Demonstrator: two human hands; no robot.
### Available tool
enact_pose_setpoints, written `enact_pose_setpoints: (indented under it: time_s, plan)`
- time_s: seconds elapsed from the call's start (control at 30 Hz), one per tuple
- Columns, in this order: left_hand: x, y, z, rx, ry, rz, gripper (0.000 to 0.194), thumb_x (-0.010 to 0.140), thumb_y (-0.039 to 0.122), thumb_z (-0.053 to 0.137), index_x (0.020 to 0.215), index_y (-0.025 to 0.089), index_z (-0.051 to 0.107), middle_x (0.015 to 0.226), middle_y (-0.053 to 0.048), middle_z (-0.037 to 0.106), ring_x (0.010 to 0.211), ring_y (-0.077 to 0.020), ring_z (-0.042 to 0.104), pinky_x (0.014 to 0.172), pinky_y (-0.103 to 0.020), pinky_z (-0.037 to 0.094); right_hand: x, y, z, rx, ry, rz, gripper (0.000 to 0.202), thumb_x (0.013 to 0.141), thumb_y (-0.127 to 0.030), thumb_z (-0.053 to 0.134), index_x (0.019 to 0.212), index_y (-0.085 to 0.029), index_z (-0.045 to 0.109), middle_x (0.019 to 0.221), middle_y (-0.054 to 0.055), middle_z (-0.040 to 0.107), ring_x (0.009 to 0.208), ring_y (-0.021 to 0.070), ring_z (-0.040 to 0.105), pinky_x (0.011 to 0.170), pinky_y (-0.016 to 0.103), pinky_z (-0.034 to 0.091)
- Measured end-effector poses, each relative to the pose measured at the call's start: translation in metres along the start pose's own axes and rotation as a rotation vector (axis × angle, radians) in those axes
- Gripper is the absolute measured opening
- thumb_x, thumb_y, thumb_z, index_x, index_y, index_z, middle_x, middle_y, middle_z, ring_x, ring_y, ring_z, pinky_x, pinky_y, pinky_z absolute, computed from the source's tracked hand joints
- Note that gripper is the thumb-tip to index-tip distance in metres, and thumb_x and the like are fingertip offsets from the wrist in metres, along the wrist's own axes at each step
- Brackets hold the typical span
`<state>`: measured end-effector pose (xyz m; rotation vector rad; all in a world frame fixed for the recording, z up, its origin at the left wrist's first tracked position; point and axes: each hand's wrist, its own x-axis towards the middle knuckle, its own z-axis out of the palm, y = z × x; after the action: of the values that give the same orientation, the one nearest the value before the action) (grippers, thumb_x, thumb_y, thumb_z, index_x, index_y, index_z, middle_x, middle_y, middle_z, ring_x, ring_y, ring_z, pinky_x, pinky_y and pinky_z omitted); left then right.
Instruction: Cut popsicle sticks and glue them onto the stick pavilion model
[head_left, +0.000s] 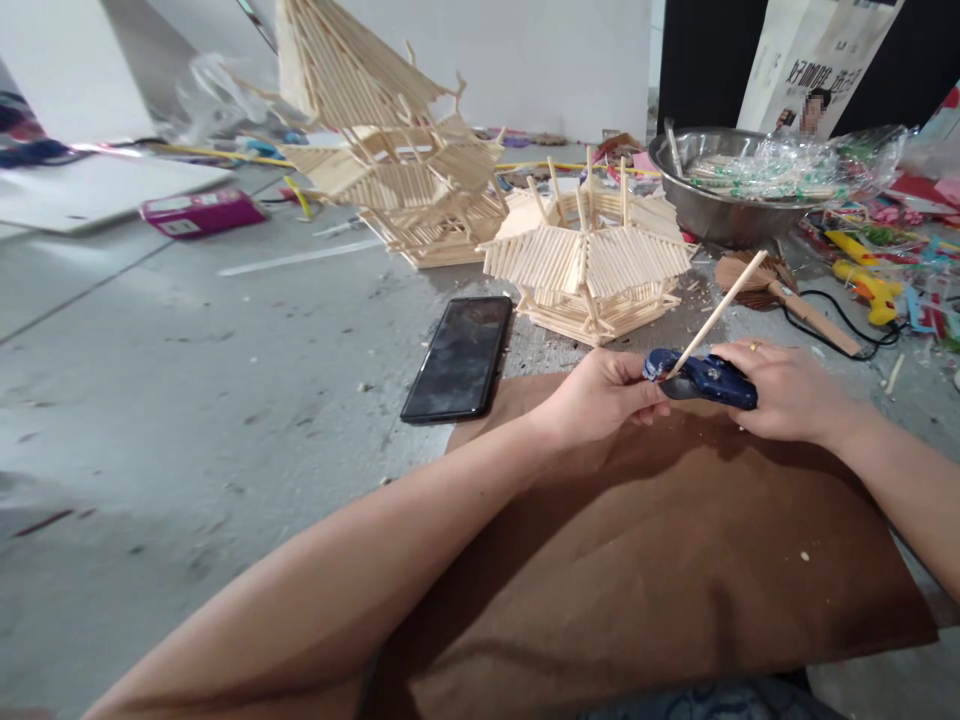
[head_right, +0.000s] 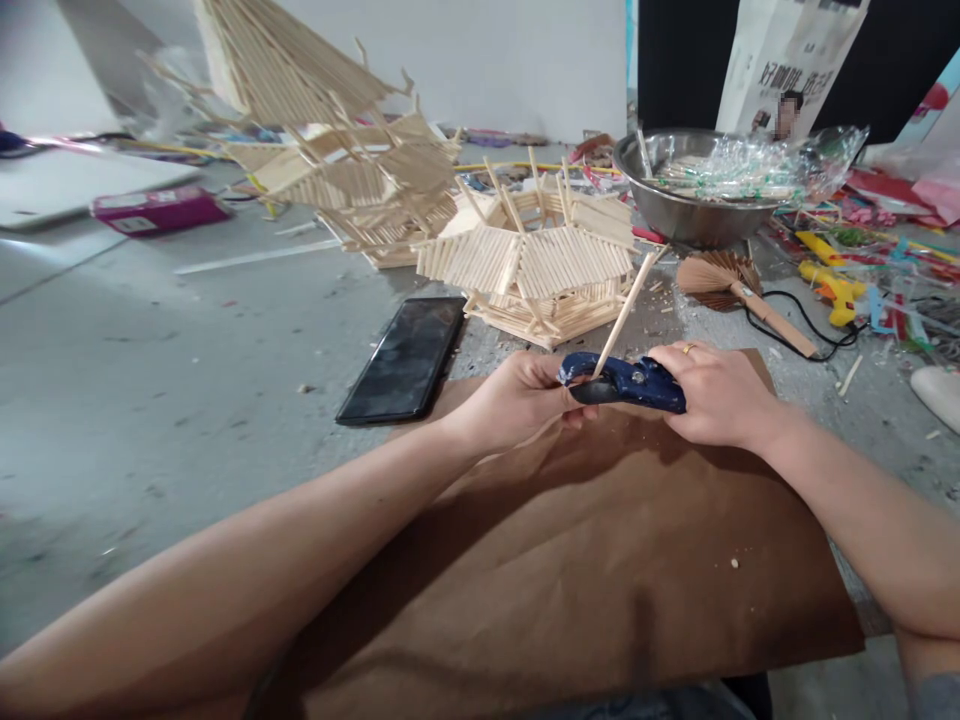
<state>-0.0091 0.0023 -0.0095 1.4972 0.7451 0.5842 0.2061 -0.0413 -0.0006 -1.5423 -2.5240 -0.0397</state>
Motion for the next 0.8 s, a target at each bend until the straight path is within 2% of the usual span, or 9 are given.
enact_pose_setpoints:
  time_s: [0.3,0.8]
  plan:
    - [-0.0004,0.0027,0.0020,0.066,0.008,-0.018,0.014,0.073,0.017,0.057,0.060,0.012,0.057,0.055,0.001,0.060,0.046,-0.0037,0.049,0.047,-0.015,0.041,-0.0001,-0.0032,-0.0003,0.004,-0.002,0.001,0.036,0.069,-0.024,0.050,0.104,-0.018,0.053,0.096,0.007,0.064,0.088,0.0222,0.059,0.073,0.032,0.042]
    - [0.0001,0.0027,0.0028,0.014,0.001,-0.058,0.016,0.072,0.018,0.059,0.058,0.012,0.056,0.053,0.002,0.058,0.045,-0.0032,0.050,0.046,-0.014,0.042,0.0003,-0.0017,0.0040,0.034,0.008,-0.009,0.035,0.068,-0.023,0.049,0.102,-0.017,0.055,0.089,0.006,0.067,0.080,0.0206,0.062,0.069,0.029,0.044]
